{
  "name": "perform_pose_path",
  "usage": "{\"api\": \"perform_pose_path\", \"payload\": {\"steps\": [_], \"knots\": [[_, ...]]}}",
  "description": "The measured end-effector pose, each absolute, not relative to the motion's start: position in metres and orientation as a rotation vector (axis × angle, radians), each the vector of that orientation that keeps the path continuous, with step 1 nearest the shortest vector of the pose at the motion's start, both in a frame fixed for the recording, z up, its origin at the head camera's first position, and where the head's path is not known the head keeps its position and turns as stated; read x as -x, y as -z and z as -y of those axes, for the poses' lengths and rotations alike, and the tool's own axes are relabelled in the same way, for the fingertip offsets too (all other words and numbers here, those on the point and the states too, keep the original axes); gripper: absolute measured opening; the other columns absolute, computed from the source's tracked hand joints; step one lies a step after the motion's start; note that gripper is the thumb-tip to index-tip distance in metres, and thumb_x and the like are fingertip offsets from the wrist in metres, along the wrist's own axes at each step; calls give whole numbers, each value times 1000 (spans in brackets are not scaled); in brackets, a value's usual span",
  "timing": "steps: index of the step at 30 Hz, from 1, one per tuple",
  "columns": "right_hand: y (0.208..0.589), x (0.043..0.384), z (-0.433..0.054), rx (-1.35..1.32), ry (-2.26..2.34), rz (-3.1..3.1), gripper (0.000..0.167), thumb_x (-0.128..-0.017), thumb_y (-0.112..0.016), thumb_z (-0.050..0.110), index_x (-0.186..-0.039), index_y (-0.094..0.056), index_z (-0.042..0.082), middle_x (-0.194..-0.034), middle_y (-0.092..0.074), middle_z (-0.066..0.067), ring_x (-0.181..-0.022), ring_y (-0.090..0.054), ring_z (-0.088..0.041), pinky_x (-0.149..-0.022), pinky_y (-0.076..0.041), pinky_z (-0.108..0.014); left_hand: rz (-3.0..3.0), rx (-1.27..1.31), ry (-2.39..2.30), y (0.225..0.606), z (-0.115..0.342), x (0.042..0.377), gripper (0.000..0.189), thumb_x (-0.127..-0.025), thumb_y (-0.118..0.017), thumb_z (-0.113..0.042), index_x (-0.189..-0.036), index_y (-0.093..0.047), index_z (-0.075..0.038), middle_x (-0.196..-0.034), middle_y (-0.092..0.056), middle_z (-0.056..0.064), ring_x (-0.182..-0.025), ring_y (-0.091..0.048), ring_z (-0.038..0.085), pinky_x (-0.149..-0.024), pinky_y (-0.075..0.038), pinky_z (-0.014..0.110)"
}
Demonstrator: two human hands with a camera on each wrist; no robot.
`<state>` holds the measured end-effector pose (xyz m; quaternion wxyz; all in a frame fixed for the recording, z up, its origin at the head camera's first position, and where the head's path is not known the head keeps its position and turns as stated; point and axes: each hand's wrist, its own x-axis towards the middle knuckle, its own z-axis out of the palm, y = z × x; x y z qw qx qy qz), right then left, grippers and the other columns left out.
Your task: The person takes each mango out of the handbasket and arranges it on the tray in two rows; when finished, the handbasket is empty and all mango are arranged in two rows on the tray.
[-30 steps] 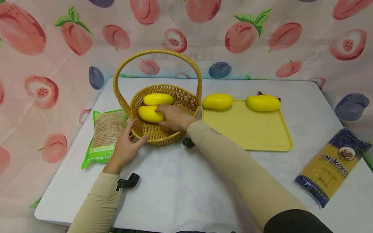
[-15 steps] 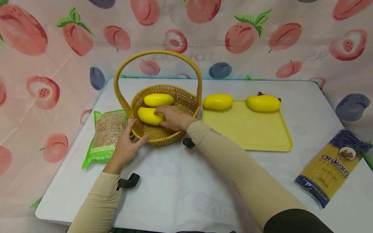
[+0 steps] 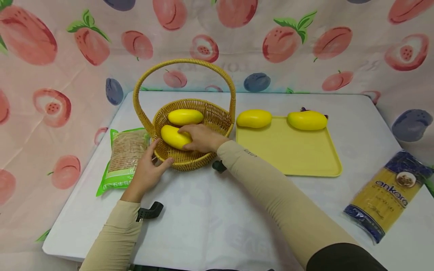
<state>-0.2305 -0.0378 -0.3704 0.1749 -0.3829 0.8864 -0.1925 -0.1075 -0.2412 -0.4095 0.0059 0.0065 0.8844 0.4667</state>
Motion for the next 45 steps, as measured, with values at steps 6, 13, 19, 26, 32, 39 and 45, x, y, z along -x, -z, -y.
{"api": "perform_pose_path", "payload": {"steps": [6,13,19,26,32,39,45], "knots": [[371,231,40,1078,581,-2489,59,-97,-67,39,-146,-46,15,-142,-55,-6,-121,-53,-18,-104,-43,-32,-2777,-21,-1452,410,241,107,82,-98,-67,-26,-159,-19,-4,-157,-29,25,-140,-36,42,-114,-32,54],[372,233,40,1057,618,-2482,55,-98,-68,27,-147,-47,13,-146,-52,-5,-127,-50,-17,-110,-39,-32,-2787,-24,-1446,409,240,106,82,-97,-68,-24,-159,-18,-3,-157,-29,25,-140,-35,42,-114,-32,54],[371,234,36,1030,658,-2474,53,-97,-69,21,-146,-50,13,-148,-50,-3,-133,-45,-17,-113,-35,-31,-2777,-19,-1449,407,239,105,83,-98,-67,-25,-160,-17,-4,-158,-27,25,-142,-33,41,-115,-31,54],[364,232,31,1003,688,-2472,52,-96,-69,18,-145,-53,15,-148,-51,-2,-134,-44,-19,-114,-34,-34,-2771,-16,-1455,408,240,105,83,-98,-67,-25,-160,-17,-5,-158,-27,25,-142,-33,41,-115,-31,54],[354,231,21,999,736,-2459,51,-95,-69,15,-144,-55,15,-147,-52,-1,-134,-44,-18,-112,-37,-34,-2780,-10,-1441,408,241,106,83,-97,-67,-27,-160,-17,-5,-158,-27,24,-142,-33,41,-115,-31,54],[341,231,1,1017,729,-2468,53,-95,-70,18,-145,-55,17,-146,-52,0,-134,-44,-19,-111,-38,-33,-2784,-6,-1436,408,241,107,84,-97,-68,-29,-160,-18,-6,-158,-28,25,-141,-34,41,-115,-32,53],[330,235,-17,1017,723,-2487,54,-93,-71,19,-145,-55,17,-145,-53,-2,-130,-46,-19,-109,-39,-34,-2762,-12,-1471,407,241,107,84,-97,-68,-30,-160,-18,-6,-157,-28,25,-142,-33,41,-115,-31,52]]}}
